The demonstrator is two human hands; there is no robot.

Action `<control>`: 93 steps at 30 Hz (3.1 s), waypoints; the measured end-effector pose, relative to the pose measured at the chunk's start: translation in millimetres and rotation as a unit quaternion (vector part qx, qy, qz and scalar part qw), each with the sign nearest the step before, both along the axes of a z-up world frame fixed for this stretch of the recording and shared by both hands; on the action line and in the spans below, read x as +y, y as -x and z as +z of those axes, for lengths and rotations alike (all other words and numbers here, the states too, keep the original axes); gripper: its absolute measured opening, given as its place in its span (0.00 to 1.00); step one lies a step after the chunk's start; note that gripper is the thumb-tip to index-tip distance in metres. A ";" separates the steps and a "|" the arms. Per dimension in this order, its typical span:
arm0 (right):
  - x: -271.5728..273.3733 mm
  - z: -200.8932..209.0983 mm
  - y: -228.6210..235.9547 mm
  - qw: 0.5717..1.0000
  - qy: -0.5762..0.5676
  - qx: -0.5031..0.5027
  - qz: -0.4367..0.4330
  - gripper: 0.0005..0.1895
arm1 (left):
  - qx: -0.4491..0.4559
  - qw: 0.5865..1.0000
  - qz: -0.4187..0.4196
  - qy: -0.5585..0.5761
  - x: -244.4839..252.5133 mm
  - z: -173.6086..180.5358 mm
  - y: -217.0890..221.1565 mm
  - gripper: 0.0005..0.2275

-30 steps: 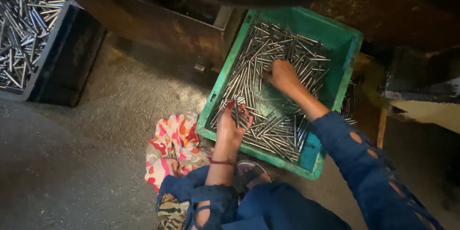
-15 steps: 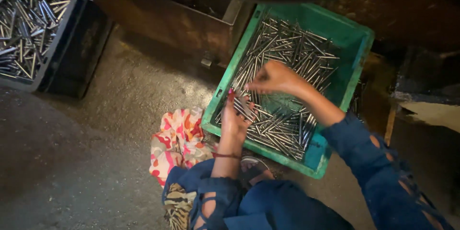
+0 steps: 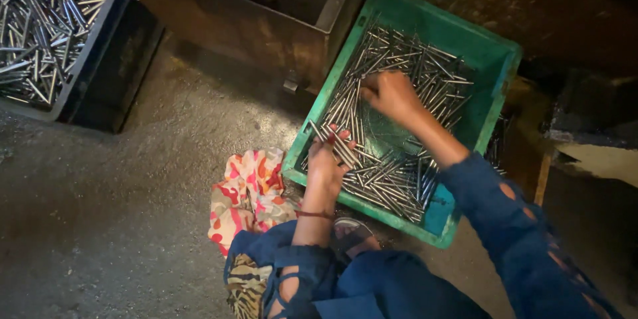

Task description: The person sits on the floor and sorts small metal rods from a green crate into a neat stack held in the left hand. The person repeatedly picks up rods with the right hand and adds them to the stack.

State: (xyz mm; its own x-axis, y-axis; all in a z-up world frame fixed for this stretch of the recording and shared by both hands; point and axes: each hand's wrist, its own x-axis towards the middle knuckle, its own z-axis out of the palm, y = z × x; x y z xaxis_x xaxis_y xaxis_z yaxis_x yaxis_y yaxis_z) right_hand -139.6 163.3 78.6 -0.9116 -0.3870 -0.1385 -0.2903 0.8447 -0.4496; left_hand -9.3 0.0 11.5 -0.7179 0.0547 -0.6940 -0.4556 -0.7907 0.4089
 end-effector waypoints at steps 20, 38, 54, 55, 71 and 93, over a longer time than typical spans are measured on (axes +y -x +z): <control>13.4 -75.4 -27.9 0.986 -0.147 -0.077 0.002 0.25 | 0.018 0.999 0.046 -0.003 -4.4 -27.5 -2.8 0.04; -18.8 2.0 -0.1 0.986 -0.005 -0.166 -0.024 0.24 | 0.112 0.994 0.004 -0.011 -1.8 0.7 0.0 0.09; -14.8 -72.9 -10.9 0.987 -0.154 -0.037 -0.016 0.23 | 0.161 0.955 0.045 0.246 -0.1 -22.5 -6.0 0.09; -14.7 -69.5 -13.1 0.989 -0.135 -0.052 -0.025 0.22 | 0.160 0.939 0.033 0.303 -1.3 -21.2 -4.4 0.09; 10.7 -90.1 -11.2 0.997 0.040 -0.041 -0.053 0.17 | 0.254 0.784 0.084 0.560 -17.5 13.4 -13.6 0.15; -39.2 -6.5 -35.9 0.975 0.159 -0.150 0.024 0.12 | 0.060 0.985 0.161 -0.013 -37.8 23.1 -2.9 0.10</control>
State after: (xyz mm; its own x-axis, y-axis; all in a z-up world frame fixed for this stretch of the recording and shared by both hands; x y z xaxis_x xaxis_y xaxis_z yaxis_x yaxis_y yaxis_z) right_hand -103.8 124.1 72.1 -0.8286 -0.4946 -0.2621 -0.1406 0.6371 -0.7579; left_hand -6.5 -37.8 34.6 -0.7779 -0.1723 -0.6043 -0.1290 -0.8974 0.4220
